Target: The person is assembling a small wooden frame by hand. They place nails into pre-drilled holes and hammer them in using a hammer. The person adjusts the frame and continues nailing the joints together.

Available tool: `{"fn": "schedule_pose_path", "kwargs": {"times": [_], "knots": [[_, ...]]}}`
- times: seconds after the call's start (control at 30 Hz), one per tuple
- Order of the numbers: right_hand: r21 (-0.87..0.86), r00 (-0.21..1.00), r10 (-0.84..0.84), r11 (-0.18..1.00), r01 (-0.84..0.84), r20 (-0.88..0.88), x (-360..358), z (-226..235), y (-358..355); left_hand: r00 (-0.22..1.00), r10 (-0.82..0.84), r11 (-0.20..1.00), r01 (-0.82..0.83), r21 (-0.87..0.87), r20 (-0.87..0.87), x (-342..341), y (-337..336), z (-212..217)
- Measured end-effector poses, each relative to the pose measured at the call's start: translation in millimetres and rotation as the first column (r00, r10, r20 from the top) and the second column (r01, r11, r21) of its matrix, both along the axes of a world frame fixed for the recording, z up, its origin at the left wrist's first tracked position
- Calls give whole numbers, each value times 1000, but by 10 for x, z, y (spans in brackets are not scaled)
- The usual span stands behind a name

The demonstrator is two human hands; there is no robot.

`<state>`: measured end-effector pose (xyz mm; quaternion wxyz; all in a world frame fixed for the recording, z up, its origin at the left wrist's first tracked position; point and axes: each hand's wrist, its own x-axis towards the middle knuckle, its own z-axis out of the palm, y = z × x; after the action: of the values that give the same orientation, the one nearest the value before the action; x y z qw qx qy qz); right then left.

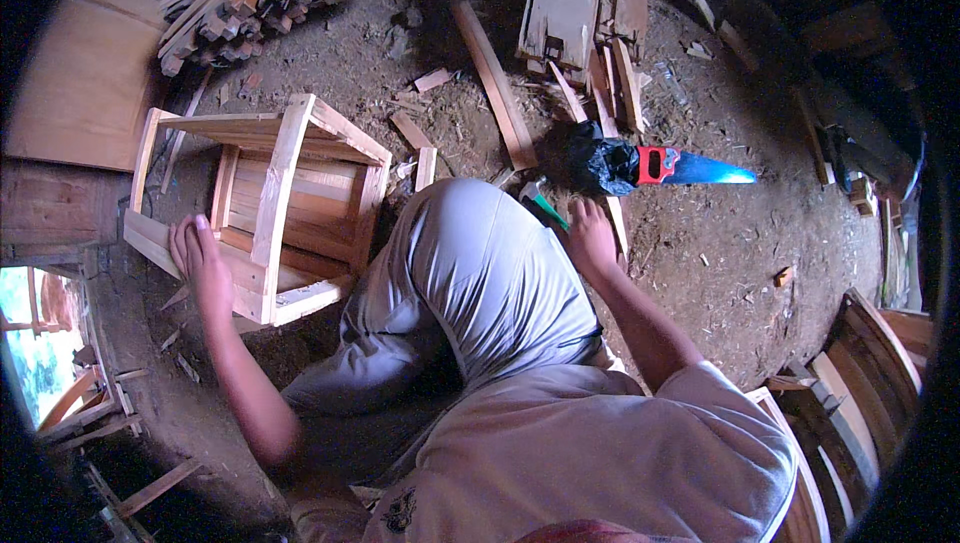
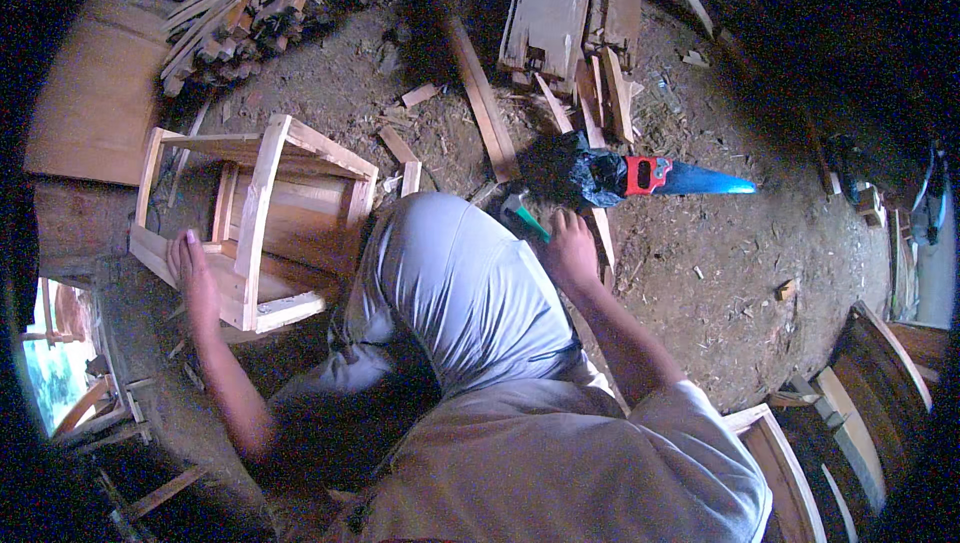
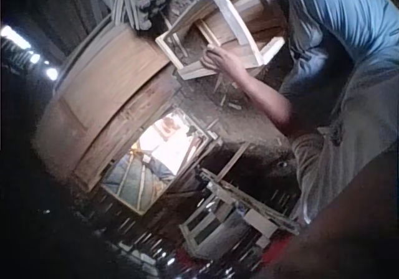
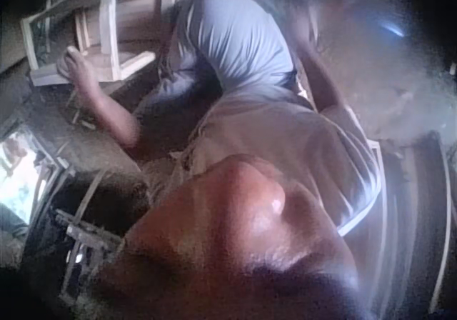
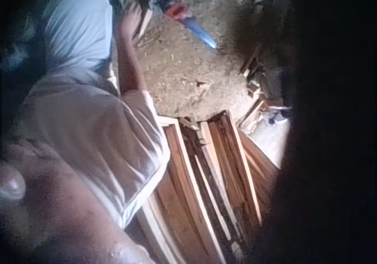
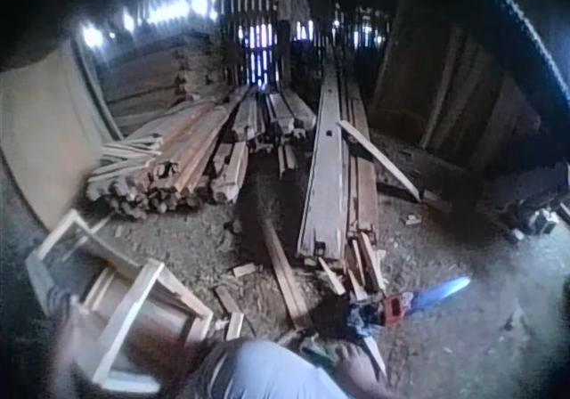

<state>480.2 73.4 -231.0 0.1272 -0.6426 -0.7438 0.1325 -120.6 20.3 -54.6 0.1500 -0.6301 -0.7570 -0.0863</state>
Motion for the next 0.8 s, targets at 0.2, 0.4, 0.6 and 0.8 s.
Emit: {"fn": "schedule_pose_path", "kwargs": {"times": [0.2,0.4,0.6,0.8], "knots": [[-126,999,36,991,-33,24,-704,-367,1243,999,27,1000,-27,14,-26,88,-60,38],[-90,944,159,986,-138,289,-692,-1061,1723,897,163,980,-195,35,411,491,118,248],[-165,966,108,984,-70,233,-787,-602,1610,863,178,967,-243,80,473,538,97,297],[-211,979,-77,977,37,-187,-606,-527,1709,941,208,969,-235,71,267,405,49,181]]}}
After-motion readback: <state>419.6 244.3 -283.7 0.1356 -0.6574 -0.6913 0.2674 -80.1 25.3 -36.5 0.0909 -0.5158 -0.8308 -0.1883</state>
